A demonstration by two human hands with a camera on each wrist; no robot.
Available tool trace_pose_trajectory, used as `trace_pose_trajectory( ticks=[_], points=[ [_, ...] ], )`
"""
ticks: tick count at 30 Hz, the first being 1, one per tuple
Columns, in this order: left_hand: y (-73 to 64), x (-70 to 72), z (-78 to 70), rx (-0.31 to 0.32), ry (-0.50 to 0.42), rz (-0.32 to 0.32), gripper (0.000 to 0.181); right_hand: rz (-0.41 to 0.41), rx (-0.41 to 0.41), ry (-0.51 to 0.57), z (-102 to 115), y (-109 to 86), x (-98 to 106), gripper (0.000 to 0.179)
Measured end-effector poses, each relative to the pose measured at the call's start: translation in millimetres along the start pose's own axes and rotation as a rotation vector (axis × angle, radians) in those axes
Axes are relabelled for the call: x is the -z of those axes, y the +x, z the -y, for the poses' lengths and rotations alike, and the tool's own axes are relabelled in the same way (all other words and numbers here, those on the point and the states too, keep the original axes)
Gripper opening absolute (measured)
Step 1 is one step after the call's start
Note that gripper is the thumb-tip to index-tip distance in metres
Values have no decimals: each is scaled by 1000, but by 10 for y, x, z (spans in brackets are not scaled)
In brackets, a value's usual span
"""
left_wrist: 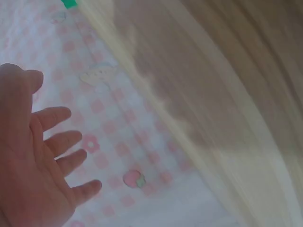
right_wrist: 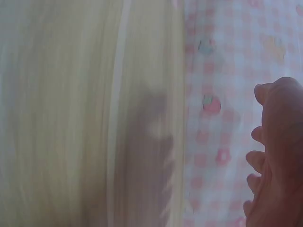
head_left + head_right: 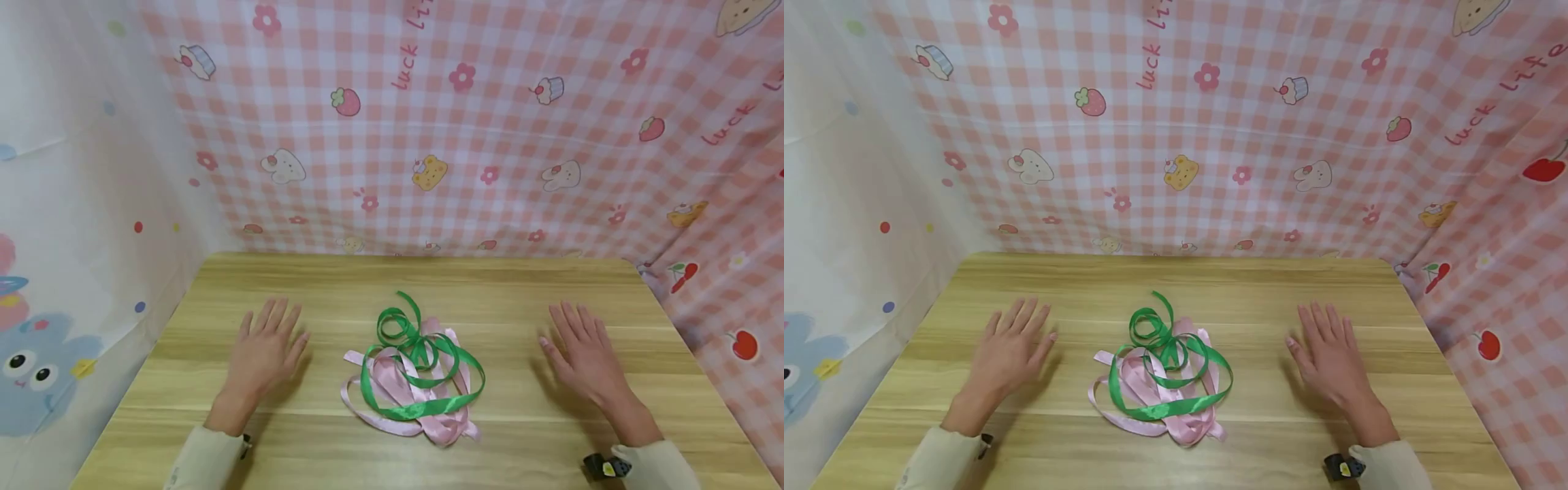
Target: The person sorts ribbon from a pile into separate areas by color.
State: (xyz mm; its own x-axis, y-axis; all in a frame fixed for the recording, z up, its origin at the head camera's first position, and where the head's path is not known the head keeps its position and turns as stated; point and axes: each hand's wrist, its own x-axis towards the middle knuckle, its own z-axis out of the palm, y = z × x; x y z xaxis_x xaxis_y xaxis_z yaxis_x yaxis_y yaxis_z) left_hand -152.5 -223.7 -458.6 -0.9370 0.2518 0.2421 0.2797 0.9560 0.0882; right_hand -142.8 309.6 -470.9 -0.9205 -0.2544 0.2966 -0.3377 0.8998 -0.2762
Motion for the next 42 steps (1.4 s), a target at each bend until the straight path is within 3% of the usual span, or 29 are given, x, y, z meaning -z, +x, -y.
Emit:
trace_pose_trajectory(
  ticks=[3, 8, 15, 24, 27, 33, 37, 42],
  points=[
    [15, -2, -92, -56, -63, -7, 56, 25, 34, 81, 160, 33, -53, 62],
    [68, -51, -271, -165, -248, -21, 55, 26, 131, 173, 439, 105, -162, 60],
    [125, -125, -492, -236, -477, -22, 51, 48, 223, 286, 754, 223, -258, 56],
    [179, -131, -790, -243, -703, 127, 46, 101, 249, 468, 1042, 317, -377, 37],
    [210, -150, -897, -281, -768, 170, 44, 142, 277, 529, 1110, 332, -423, 33],
    [269, -249, -1076, -374, -793, 231, 45, 285, 302, 572, 1241, 346, -515, 31],
    [276, -280, -1156, -372, -705, 269, 46, 364, 241, 536, 1307, 345, -575, 25],
    [276, -299, -1206, -377, -610, 241, 36, 364, 202, 500, 1326, 350, -571, 17]
  ],
)
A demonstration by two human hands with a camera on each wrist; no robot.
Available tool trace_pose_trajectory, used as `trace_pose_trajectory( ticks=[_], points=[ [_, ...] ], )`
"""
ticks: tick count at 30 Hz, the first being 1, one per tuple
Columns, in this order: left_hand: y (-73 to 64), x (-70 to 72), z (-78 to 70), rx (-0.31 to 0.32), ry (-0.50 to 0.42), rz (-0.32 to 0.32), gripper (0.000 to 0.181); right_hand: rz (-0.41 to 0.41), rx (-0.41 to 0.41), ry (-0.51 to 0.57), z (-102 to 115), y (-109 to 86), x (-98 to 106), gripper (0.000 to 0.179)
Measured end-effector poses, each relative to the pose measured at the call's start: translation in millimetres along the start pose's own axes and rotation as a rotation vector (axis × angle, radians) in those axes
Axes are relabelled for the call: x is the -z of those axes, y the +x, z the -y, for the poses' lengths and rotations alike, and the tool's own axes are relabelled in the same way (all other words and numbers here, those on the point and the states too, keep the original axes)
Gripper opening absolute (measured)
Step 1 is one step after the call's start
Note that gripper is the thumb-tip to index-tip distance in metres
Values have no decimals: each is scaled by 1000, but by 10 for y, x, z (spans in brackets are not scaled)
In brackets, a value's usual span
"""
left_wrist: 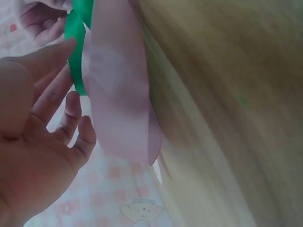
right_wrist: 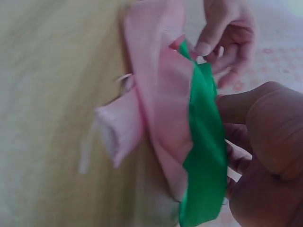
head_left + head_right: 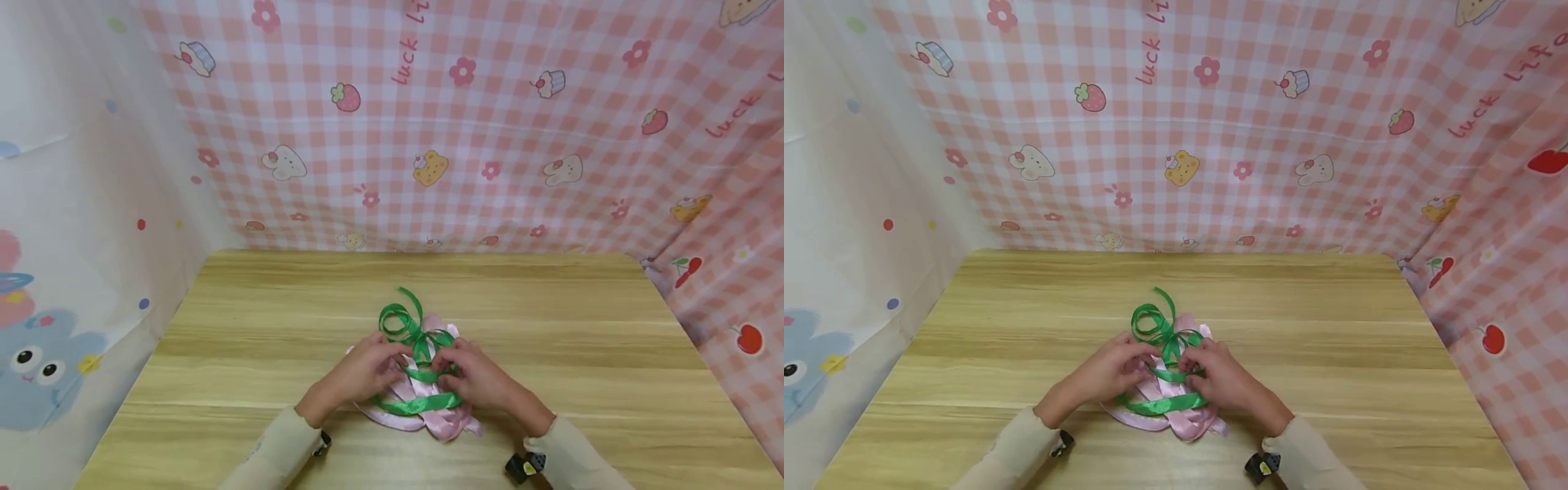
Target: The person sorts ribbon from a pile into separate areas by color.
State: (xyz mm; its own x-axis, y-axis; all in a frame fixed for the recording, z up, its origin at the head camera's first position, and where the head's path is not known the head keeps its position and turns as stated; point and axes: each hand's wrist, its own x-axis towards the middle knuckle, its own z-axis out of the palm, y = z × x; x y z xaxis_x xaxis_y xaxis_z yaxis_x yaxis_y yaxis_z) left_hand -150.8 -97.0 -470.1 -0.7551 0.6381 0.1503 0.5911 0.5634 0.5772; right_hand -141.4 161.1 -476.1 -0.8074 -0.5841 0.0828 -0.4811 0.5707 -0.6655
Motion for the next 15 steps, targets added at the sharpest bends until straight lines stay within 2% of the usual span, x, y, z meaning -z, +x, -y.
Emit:
trace_pose_trajectory(
  ticks=[3, 8, 11, 15],
  points=[
    [-14, 31, -15, -5, -67, -19, 30, 0, -1, 109, 31, -8, 65, 17],
    [-19, 185, -84, -24, -274, -71, 26, 7, 26, 361, 76, -15, 259, 14],
    [-3, 297, -144, -21, -394, -87, 26, -18, 59, 445, 122, -20, 403, 11],
    [-1, 452, -208, 3, -558, -90, 28, -73, 163, 478, 207, -23, 581, 12]
  ],
)
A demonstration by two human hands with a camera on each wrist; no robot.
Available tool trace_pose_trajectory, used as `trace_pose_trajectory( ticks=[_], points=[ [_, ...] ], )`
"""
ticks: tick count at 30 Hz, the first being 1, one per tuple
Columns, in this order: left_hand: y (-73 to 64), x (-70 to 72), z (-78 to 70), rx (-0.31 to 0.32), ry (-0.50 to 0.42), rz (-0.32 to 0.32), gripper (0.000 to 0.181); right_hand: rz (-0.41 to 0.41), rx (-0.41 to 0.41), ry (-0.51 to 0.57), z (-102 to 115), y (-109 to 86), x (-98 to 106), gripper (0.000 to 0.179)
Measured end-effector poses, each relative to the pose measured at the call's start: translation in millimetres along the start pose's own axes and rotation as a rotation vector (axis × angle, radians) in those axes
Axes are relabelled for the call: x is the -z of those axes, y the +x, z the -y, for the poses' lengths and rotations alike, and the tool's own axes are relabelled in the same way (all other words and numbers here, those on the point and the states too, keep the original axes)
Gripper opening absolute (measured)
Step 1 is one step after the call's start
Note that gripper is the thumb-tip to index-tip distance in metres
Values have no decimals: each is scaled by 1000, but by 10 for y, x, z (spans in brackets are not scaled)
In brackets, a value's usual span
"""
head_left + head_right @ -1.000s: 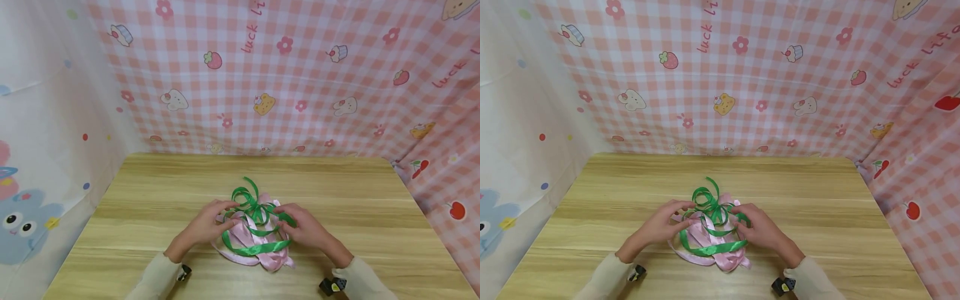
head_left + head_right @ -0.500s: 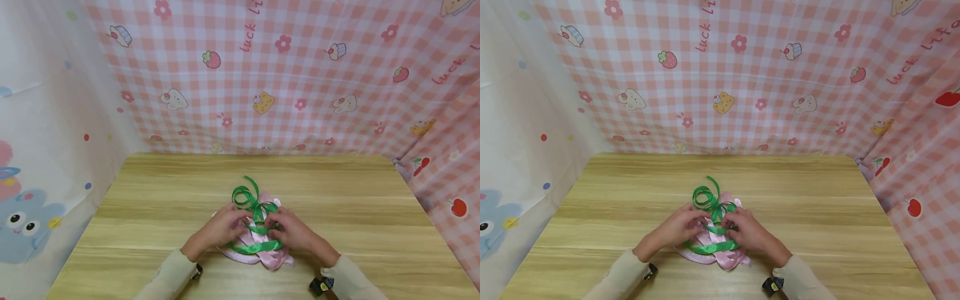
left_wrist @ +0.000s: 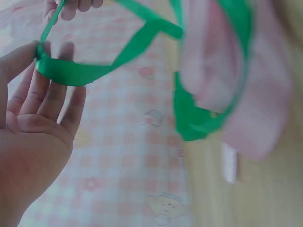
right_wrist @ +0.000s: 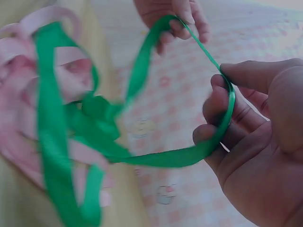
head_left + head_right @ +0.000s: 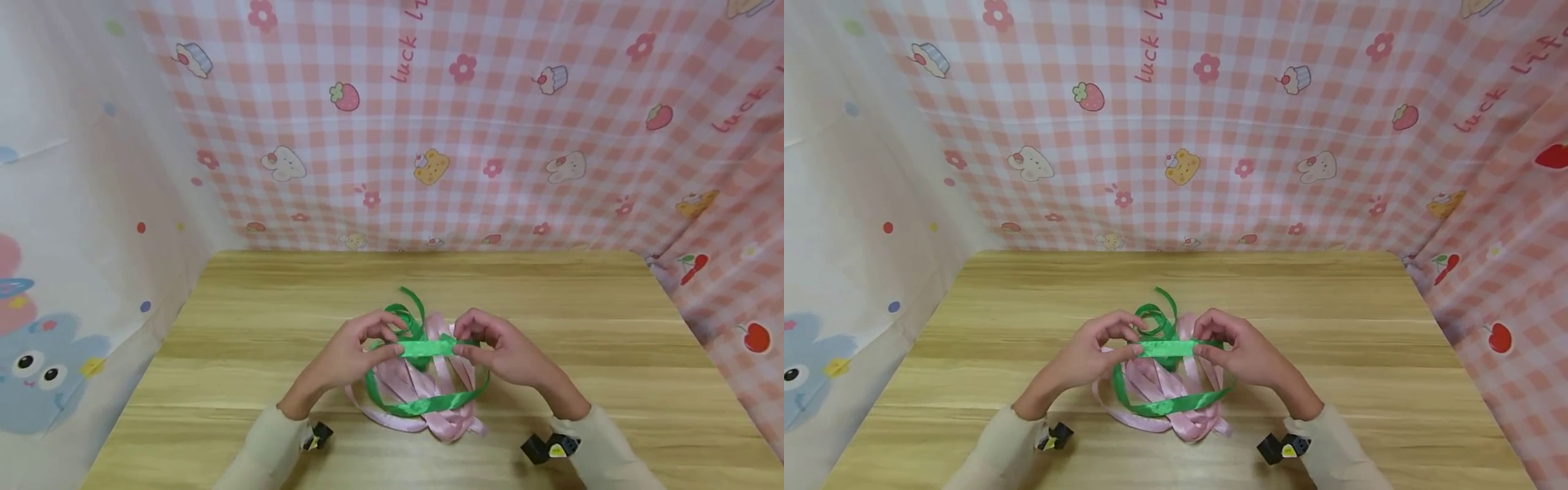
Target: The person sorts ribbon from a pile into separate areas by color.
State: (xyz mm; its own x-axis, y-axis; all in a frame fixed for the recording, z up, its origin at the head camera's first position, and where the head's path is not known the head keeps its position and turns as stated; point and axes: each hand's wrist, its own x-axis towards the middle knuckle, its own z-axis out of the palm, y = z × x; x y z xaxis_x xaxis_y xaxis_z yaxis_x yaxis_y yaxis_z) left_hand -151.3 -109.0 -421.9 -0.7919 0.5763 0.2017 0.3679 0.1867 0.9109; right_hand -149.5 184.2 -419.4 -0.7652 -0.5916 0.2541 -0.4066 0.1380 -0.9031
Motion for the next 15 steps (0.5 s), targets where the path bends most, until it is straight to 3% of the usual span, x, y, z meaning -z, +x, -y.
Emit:
trace_pose_trajectory(
  ticks=[3, 6, 15],
  points=[
    [-5, 72, -81, -1, -84, 9, 31, -15, 71, 14, 103, 6, 81, 14],
    [-12, 147, -118, -19, -116, 26, 35, -37, 89, 20, 176, -8, 162, 15],
    [-74, 389, -132, 8, -19, 6, 34, -104, 48, -2, 276, -123, 471, 24]
  ],
)
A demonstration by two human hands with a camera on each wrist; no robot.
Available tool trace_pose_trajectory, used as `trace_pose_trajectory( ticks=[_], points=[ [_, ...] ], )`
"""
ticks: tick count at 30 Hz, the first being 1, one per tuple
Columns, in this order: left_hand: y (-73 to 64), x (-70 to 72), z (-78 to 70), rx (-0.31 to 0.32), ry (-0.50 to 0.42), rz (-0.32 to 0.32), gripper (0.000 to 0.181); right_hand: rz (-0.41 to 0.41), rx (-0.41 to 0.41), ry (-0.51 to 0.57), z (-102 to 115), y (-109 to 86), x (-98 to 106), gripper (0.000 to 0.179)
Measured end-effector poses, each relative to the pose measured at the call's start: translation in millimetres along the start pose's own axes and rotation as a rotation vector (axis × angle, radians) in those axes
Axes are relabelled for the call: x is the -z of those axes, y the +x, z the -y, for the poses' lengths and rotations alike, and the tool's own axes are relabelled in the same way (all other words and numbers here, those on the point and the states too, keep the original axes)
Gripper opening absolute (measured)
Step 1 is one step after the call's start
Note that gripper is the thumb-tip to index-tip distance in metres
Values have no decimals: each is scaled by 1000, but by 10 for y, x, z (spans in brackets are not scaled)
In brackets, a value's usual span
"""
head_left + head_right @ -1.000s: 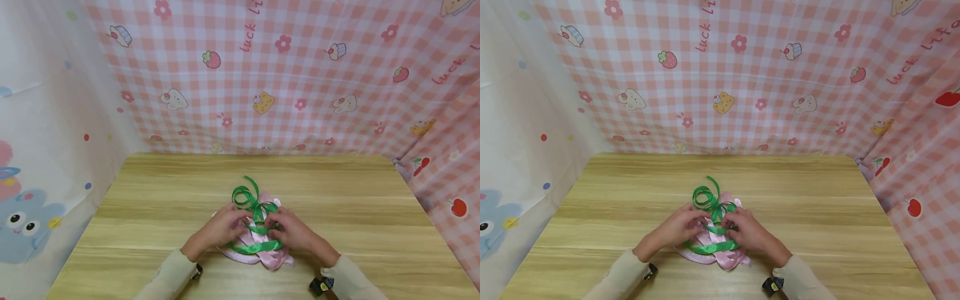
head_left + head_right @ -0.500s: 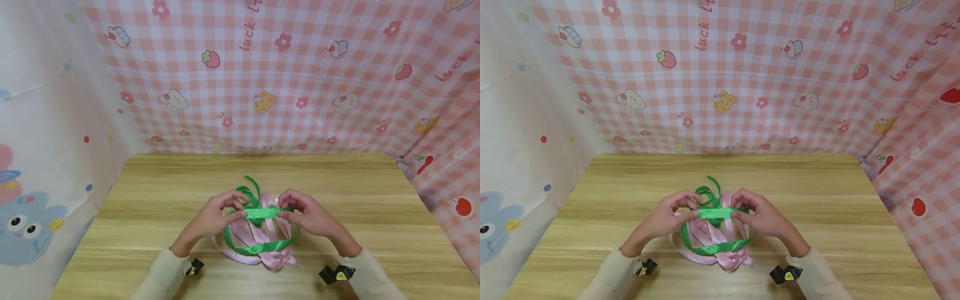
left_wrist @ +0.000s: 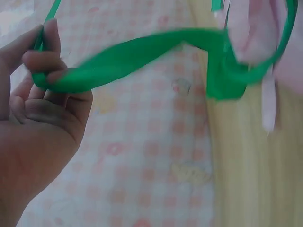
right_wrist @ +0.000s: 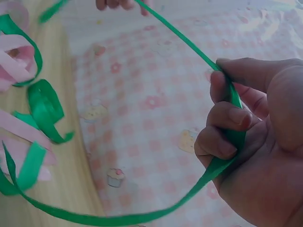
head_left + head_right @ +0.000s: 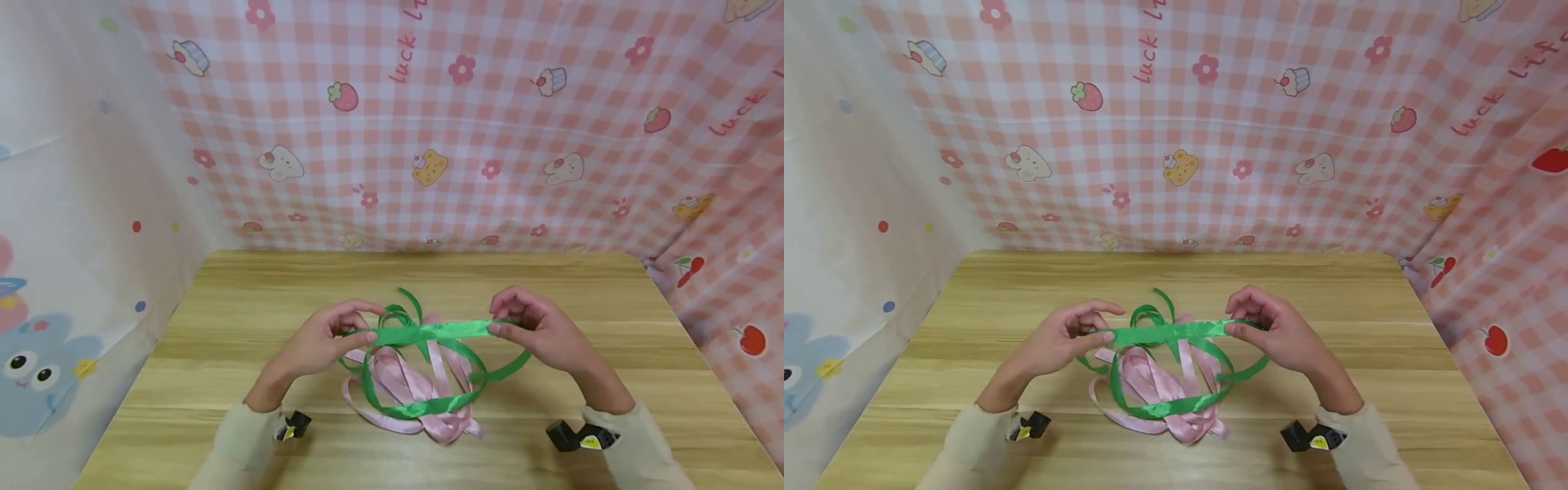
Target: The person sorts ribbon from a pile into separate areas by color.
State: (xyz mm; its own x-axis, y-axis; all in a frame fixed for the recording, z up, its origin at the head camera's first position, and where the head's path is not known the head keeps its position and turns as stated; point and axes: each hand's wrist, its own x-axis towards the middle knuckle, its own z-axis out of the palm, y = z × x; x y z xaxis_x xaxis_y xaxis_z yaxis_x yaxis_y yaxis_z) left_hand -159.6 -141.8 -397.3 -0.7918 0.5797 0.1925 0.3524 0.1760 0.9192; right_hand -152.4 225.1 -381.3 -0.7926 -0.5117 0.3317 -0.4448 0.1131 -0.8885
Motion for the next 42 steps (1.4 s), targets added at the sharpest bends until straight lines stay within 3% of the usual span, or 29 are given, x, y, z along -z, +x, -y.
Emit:
trace_pose_trajectory(
  ticks=[5, 9, 13, 16, 19, 25, 29, 32, 35, 39, 42],
  points=[
    [-94, 228, -50, 58, 102, -33, 31, -13, -2, -43, 41, -42, 154, 24],
    [-182, 422, -73, 105, 73, -15, 33, -10, -12, -27, 84, -88, 292, 26],
    [-247, 569, -47, 145, 89, -74, 32, 3, -28, 7, 84, -163, 438, 28],
    [-302, 682, 10, 156, 105, -106, 31, 1, -43, 2, 50, -233, 535, 27],
    [-365, 802, 77, 166, 80, -83, 32, 11, -51, -3, -9, -315, 632, 28],
    [-451, 969, 212, 269, 131, -138, 33, 47, -89, 41, -183, -493, 841, 29],
    [-500, 1069, 329, 261, 88, -126, 35, 24, -116, 79, -291, -560, 945, 26],
    [-515, 1117, 407, 288, 68, -117, 37, -1, -122, 85, -383, -584, 1020, 18],
    [-499, 1143, 489, 351, 93, -150, 38, -50, -146, 78, -510, -594, 1089, 11],
    [-450, 1182, 631, 411, 84, -211, 37, -184, -258, 63, -725, -546, 1134, 9],
    [-403, 1219, 751, 441, 35, -253, 42, -300, -352, 112, -870, -474, 1135, 11]
  ],
)
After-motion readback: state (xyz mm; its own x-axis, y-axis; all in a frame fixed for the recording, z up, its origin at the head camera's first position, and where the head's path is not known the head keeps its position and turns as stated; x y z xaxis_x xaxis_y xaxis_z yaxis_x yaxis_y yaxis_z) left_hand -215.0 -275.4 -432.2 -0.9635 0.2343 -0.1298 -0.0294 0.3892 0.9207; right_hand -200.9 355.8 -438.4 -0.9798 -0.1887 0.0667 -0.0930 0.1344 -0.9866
